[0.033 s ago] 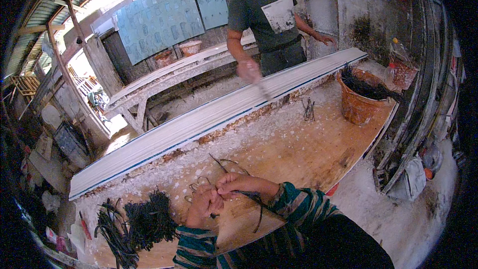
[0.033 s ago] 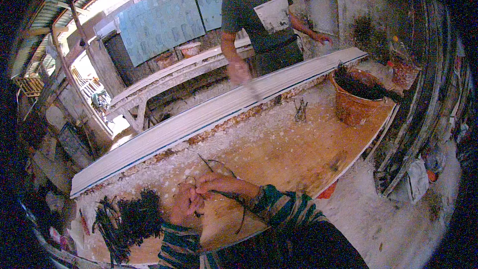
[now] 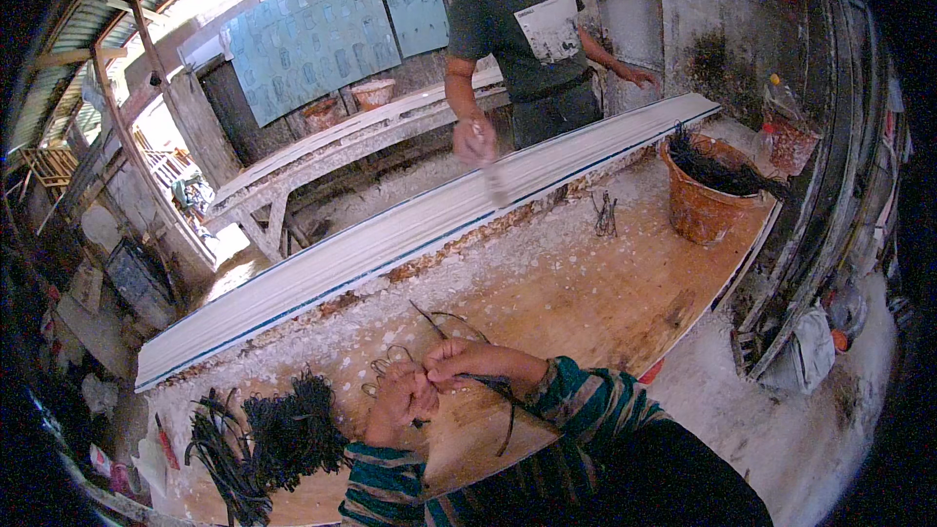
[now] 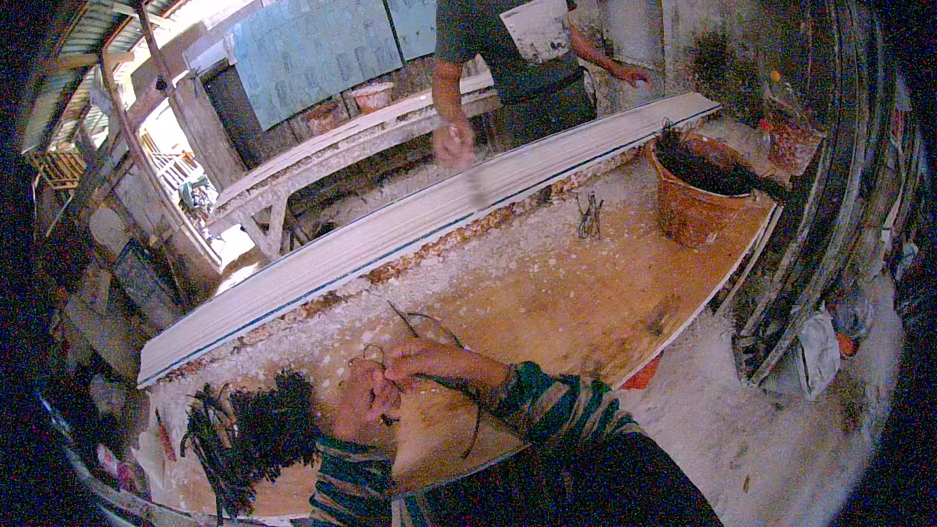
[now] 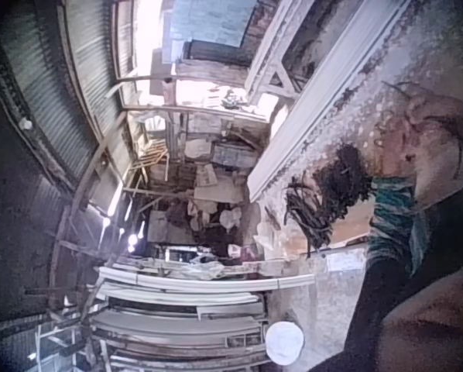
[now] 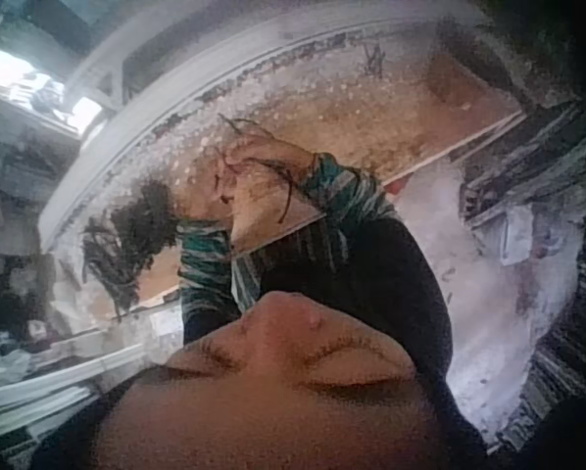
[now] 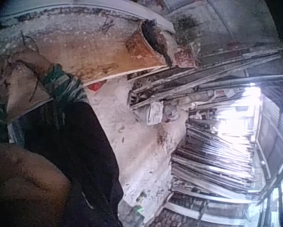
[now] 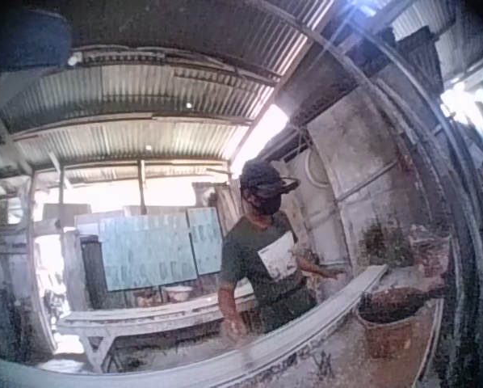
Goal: The person ties black cable ties into loops by hand at a workbench. A coworker in the background paints a long white trim piece with a brush. The person continues looping the ties while the coworker moves the trim piece.
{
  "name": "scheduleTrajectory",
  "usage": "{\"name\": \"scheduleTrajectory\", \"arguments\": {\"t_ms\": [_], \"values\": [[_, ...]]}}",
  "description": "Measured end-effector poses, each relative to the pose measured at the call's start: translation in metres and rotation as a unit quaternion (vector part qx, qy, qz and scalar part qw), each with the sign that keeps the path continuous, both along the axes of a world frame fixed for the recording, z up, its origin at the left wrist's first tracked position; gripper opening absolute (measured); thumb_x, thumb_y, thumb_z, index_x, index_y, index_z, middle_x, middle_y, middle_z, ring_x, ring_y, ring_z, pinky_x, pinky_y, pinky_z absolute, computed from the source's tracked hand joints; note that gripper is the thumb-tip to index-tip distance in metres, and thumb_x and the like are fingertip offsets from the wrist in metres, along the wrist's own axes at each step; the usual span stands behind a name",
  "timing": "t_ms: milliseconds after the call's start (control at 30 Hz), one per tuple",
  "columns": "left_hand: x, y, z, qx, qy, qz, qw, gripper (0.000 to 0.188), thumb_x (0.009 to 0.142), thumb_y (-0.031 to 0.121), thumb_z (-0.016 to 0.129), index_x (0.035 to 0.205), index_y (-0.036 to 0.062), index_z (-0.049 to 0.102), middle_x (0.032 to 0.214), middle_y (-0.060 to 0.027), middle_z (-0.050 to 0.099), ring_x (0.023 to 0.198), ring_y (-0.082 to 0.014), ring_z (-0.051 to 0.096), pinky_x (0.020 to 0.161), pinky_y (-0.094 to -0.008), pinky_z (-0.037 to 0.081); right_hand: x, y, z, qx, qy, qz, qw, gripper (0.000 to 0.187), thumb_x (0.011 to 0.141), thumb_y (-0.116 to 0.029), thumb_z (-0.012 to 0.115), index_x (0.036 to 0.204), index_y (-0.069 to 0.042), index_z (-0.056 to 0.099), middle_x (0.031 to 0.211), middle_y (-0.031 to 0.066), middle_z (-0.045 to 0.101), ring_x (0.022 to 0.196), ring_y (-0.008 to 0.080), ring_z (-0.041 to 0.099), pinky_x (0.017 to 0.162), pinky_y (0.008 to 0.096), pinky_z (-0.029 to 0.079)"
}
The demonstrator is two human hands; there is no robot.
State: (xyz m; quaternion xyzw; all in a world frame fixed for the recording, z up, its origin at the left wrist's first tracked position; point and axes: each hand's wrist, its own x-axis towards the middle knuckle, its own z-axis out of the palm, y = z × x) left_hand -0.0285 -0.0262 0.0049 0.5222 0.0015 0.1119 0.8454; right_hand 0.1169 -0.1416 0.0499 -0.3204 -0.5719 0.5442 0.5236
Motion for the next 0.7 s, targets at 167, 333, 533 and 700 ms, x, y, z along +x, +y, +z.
{"name": "scheduleTrajectory", "arguments": {"t_ms": [167,333,533,700], "values": [[-0.003,-0.012,0.023,0.005,-0.027,-0.03,0.999,0.031,0.08,0.021,0.054,0.055,0.006,0.044,0.041,-0.0041,0.043,0.034,-0.0147,0.04,0.036,-0.0279,0.035,-0.003,-0.004,0.0,0.002,0.035,0.029,0.999,0.025,0.084,-0.028,0.052,0.073,-0.006,0.053,0.057,-0.0022,0.044,0.049,0.0049,0.039,0.045,0.0179,0.028],[-0.01,-0.025,0.033,-0.081,0.016,0.009,0.997,0.025,0.08,0.018,0.053,0.059,0.0068,0.046,0.04,-0.003,0.04,0.032,-0.0138,0.037,0.035,-0.0281,0.033,-0.004,-0.007,0.004,-0.031,0.061,0.046,0.997,0.026,0.084,-0.027,0.053,0.068,-0.007,0.05,0.055,-0.0028,0.041,0.048,0.0051,0.036,0.045,0.0189,0.027],[-0.008,-0.01,0.014,-0.063,-0.013,-0.081,0.995,0.024,0.079,0.019,0.054,0.061,0.0065,0.047,0.044,-0.005,0.044,0.035,-0.0148,0.04,0.037,-0.0284,0.034,-0.006,-0.01,0.004,-0.039,0.065,0.043,0.996,0.026,0.084,-0.028,0.052,0.069,-0.008,0.048,0.055,-0.0035,0.04,0.049,0.0052,0.035,0.046,0.0196,0.027],[0.002,-0.027,0.052,0.169,-0.006,0.163,0.972,0.026,0.081,0.031,0.054,0.077,0.0059,0.051,0.065,-0.0062,0.054,0.056,-0.0159,0.052,0.053,-0.0284,0.044,-0.006,-0.005,0.013,-0.043,0.113,-0.156,0.98,0.026,0.085,-0.031,0.05,0.072,-0.009,0.047,0.06,-0.0036,0.041,0.055,0.005,0.037,0.051,0.0186,0.03]]}}
